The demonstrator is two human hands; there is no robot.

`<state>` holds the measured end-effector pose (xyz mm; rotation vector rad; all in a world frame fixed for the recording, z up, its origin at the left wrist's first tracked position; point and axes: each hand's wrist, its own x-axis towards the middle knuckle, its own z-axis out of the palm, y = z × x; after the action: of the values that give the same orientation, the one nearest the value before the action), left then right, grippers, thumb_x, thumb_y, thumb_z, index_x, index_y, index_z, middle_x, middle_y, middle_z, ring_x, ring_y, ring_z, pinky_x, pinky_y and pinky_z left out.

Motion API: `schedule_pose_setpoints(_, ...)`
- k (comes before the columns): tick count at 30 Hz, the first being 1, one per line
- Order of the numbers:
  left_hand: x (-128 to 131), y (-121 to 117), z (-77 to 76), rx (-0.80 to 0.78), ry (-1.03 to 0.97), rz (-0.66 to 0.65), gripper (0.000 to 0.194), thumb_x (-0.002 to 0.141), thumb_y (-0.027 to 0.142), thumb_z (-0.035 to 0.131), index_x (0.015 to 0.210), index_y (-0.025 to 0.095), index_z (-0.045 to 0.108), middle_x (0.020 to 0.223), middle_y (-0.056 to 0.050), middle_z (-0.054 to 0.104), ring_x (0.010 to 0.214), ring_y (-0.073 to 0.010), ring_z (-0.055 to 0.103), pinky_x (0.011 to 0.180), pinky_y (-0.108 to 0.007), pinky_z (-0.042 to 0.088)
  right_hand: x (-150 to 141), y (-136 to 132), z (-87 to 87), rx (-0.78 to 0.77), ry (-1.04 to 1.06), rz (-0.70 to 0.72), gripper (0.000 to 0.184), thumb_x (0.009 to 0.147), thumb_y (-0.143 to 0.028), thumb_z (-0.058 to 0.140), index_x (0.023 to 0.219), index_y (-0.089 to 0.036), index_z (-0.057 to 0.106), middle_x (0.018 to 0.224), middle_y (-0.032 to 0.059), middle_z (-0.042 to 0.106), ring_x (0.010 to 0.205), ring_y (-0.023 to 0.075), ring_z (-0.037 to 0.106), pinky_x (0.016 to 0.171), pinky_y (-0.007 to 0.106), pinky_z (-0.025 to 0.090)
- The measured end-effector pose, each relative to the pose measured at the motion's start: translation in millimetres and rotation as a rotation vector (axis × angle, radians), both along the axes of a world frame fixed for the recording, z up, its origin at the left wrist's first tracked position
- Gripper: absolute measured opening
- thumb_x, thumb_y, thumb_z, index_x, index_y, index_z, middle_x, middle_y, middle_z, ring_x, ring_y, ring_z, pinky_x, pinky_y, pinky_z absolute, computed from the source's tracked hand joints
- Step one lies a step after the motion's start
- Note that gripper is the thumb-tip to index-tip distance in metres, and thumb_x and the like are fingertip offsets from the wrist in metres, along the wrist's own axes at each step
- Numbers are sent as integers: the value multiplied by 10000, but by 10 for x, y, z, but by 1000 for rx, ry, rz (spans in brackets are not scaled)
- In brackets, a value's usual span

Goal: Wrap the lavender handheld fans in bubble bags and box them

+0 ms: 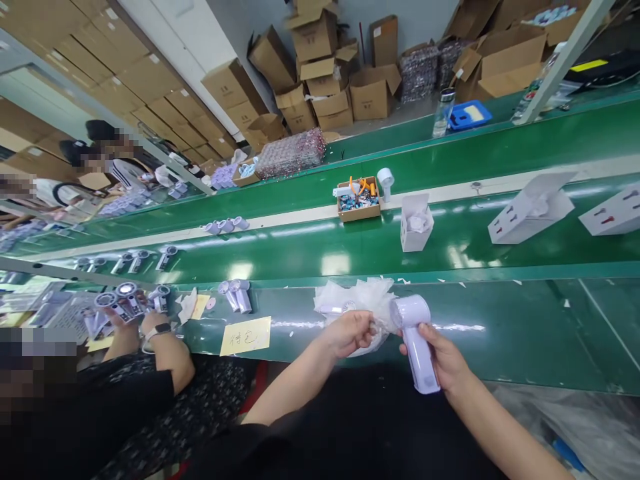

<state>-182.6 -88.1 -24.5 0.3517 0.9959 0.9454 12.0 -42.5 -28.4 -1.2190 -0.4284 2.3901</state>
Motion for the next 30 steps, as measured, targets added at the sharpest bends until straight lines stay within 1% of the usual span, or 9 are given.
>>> schedule_pose_setpoints(2,10,10,15,181,174,39,460,438,394,867,733,123,642,728,-18,562,651,-102,499,593,-219,379,32,43,21,17,18,-20,403,563,-335,821,875,-167,629,759,65,713,587,196,661,565,284,556)
schedule_pose_setpoints(5,18,96,22,257,377,372,320,539,359,825,602,135,605,707,2,533,714,-111,510,668,-225,405,61,105,63,21,29,-81,428,558,-315,830,898,-166,616,775,79,714,610,207,667,578,299,568)
schedule_pose_setpoints(10,-66,279,42,38,38,489,416,520,361,835,757,160,560,619,44,498,501,-56,453,436,-169,294,343,370,-4,-91,-15,-239,378,654,-272,757,970,-160,585,784,92,699,545,192,650,497,293,571)
schedule_pose_setpoints(14,-221,533,-28,22,65,360,458,579,489,774,787,164,528,578,69,418,402,-14,328,381,-151,179,664,504,-211,-180,240,-287,476,697,-271,716,1123,-171,529,845,74,660,655,148,650,502,206,555)
schedule_pose_setpoints(17,-405,885,-148,44,557,151,396,704,529,655,773,157,540,578,50,428,427,-42,373,417,-174,277,703,541,-393,-209,303,-270,432,742,-258,680,1126,-160,510,847,73,647,680,132,647,539,192,557)
schedule_pose_setpoints(21,-471,1239,-258,66,1025,29,219,731,319,674,836,151,582,769,-44,553,762,-175,554,687,-289,443,568,615,-627,-185,37,-288,219,825,-205,574,1030,-145,528,793,76,680,577,150,645,558,270,585)
schedule_pose_setpoints(25,104,1125,-439,276,1290,-3,182,845,296,532,937,144,572,1038,-136,542,1072,-253,468,931,-400,375,518,683,-823,-152,-88,-351,204,798,-194,631,981,-143,557,772,64,706,635,155,672,631,244,588)
schedule_pose_setpoints(28,713,970,-731,431,1408,-310,454,777,520,588,1000,125,572,1039,-161,547,1040,-299,487,893,-434,411,575,721,-914,-112,-120,-344,198,756,-233,688,910,-149,597,747,59,711,637,168,677,641,249,586)
schedule_pose_setpoints(30,967,969,-932,353,1419,-474,542,731,525,642,1058,99,565,1085,-193,540,1062,-337,482,868,-457,424,663,745,-939,-81,-189,-317,220,723,-285,720,863,-153,614,700,51,702,608,191,673,607,280,588)
